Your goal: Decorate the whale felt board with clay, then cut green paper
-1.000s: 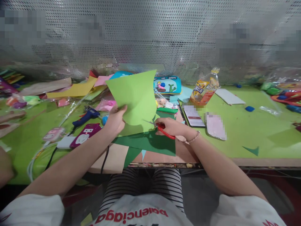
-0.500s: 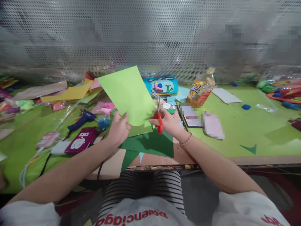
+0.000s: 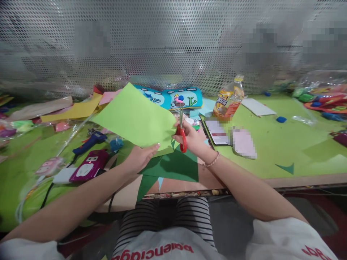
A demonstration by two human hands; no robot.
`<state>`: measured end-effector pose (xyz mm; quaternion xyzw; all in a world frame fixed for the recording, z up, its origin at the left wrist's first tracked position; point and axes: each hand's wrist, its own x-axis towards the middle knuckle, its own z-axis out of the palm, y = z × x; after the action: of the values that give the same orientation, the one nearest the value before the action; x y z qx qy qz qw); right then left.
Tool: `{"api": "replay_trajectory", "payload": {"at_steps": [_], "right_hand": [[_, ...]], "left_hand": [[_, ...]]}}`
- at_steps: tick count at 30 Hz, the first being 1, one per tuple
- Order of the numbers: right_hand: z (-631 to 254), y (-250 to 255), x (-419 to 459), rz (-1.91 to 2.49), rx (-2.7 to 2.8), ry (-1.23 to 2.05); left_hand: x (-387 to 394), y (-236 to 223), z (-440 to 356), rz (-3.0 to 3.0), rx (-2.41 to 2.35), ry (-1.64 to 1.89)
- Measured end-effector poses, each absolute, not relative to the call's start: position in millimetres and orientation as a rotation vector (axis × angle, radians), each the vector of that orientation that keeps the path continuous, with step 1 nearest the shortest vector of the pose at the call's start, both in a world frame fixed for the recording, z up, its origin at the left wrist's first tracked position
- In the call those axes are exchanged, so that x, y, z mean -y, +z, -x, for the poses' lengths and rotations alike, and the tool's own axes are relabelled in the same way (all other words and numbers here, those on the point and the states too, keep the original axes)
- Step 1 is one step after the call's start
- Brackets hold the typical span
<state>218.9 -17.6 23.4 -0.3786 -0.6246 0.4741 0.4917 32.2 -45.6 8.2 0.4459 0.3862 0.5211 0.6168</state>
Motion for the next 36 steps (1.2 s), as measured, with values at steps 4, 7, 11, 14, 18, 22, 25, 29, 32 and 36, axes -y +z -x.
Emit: {"api": "replay_trajectory", "payload": {"at_steps": [4, 7, 11, 14, 18, 22, 25, 29, 32, 36], "right_hand": [[-219, 23, 16, 0.895, 1.515, 1.171], [-219, 21, 15, 0.908, 1.503, 1.169], [-217, 22, 14, 0.908, 1.491, 1.171], [-216, 23, 14, 0.916, 1.465, 1.181], [-216, 24, 15, 0.987, 1.439, 1.169], [-216, 26, 17, 1.006, 1.472, 1.129], [-214, 27, 18, 0.993, 1.46, 1.114], [-213, 24, 17, 0.947, 1.448, 1.166], [-212, 21, 15, 0.953, 1.425, 1.194], [-209, 21, 15, 0.976, 1.4, 1.176]], "left_hand": [[44, 1, -32, -1.121, -1.031, 0.991], [44, 1, -30, -1.264, -1.151, 0.937], [44, 4, -28, -1.276, -1.231, 0.998], [44, 6, -29, -1.258, -1.277, 1.001], [43, 8, -31, -1.196, -1.279, 1.029], [43, 7, -30, -1.169, -1.23, 1.059], [44, 6, -28, -1.175, -1.236, 1.064], [45, 6, -28, -1.213, -1.32, 1.03], [47, 9, -30, -1.289, -1.374, 1.019], [50, 15, -32, -1.369, -1.452, 0.924]]}}
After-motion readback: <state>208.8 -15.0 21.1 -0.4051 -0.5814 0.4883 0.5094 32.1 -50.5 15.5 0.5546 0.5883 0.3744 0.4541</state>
